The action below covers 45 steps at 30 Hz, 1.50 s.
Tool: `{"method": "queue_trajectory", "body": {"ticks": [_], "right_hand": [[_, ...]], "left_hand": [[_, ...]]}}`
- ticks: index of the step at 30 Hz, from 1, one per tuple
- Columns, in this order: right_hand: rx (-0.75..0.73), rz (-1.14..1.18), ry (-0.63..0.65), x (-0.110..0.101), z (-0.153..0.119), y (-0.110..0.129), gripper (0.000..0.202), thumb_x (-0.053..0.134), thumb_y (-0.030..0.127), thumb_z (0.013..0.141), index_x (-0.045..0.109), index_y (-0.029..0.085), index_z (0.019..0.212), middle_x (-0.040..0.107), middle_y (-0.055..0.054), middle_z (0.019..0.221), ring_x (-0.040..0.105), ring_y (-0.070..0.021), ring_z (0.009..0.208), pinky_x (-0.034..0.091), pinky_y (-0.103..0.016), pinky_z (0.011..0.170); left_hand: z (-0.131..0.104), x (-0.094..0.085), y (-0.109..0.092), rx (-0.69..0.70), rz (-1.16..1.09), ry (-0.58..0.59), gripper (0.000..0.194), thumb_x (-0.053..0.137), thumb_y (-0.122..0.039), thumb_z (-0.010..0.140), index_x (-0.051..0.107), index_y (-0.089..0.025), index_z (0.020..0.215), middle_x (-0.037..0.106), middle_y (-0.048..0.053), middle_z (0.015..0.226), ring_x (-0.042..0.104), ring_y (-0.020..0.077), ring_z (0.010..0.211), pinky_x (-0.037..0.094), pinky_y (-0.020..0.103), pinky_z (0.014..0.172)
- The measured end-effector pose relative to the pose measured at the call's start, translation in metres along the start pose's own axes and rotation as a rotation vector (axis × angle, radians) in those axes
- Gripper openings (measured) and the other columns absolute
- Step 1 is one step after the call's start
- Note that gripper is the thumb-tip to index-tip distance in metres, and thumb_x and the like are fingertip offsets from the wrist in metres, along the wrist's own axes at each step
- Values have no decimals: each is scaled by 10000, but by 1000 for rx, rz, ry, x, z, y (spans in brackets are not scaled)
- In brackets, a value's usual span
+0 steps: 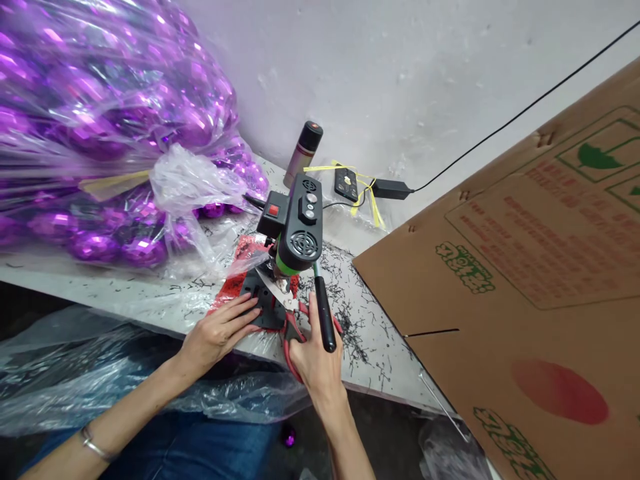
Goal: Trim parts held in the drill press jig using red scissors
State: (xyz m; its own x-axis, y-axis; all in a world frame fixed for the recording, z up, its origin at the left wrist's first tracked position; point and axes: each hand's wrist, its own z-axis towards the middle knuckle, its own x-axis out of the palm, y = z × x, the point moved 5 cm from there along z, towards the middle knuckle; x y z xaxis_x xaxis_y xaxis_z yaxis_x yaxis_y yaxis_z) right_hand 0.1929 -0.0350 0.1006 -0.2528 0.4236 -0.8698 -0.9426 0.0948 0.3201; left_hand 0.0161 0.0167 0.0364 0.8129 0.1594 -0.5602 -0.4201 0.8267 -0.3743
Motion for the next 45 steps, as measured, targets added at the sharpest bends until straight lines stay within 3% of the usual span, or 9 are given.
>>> {"method": "queue_trajectory", "body": {"ticks": [9,16,20,22,27,33,36,40,45], "right_hand": [[-2,14,102,-9,16,4,469,529,139,686,662,188,1134,665,-69,971,660,-218,834,534,-311,723],[31,10,147,-8,4,-8,612,514,147,705,559,198,1314,678,-55,949,662,-200,779,530,-281,641],[-9,6,73,-9,8,-1,401,517,164,709,676,211,1075,671,-54,902,659,-199,771,531,-287,661],[-33,-3,15,-12,9,3,375,506,165,719,686,211,1045,679,-59,896,668,-209,789,540,-302,681],[-73,-9,-37,-18,0,5,527,490,136,695,641,196,1196,727,-68,1015,694,-228,896,566,-325,753],[-92,-55,-58,-17,-6,6,588,474,157,754,579,193,1332,755,-65,1019,717,-189,773,565,-283,704],[-45,-62,1,-19,-4,5,589,474,188,759,581,183,1338,751,-72,1025,710,-176,730,555,-263,654],[70,-50,189,-24,-7,-8,582,542,257,768,583,187,1344,762,-47,897,705,-180,677,553,-245,596],[183,9,267,-37,-29,-24,513,579,340,813,617,228,1313,760,-61,1078,740,-242,922,583,-256,697]], "left_hand": [[-2,0,4,-9,-33,19,277,584,-267,926,657,-188,1181,685,78,1214,611,231,1191,566,365,965],[-1,0,2,-1,-13,26,261,578,-262,929,659,-171,1160,683,90,1214,601,232,1206,569,366,960],[-1,0,2,5,-13,27,253,571,-253,933,660,-165,1154,687,91,1206,606,228,1199,570,358,956],[0,0,2,6,-10,26,253,566,-256,936,659,-161,1152,688,91,1205,606,225,1198,570,354,956],[0,-2,0,10,10,12,238,552,-243,944,662,-151,1133,693,89,1192,614,219,1187,569,337,954],[0,0,-1,-9,3,4,241,554,-227,941,658,-144,1143,687,94,1205,610,220,1192,569,338,954],[0,0,-2,-6,-2,-10,230,557,-217,939,664,-134,1124,694,101,1189,614,220,1186,569,336,955],[0,0,-2,-8,-11,-24,228,559,-230,938,667,-122,1107,702,106,1167,622,224,1175,575,334,945],[1,-1,-3,-35,-26,-18,229,564,-220,935,667,-121,1113,697,111,1177,617,228,1182,574,340,951]]}}
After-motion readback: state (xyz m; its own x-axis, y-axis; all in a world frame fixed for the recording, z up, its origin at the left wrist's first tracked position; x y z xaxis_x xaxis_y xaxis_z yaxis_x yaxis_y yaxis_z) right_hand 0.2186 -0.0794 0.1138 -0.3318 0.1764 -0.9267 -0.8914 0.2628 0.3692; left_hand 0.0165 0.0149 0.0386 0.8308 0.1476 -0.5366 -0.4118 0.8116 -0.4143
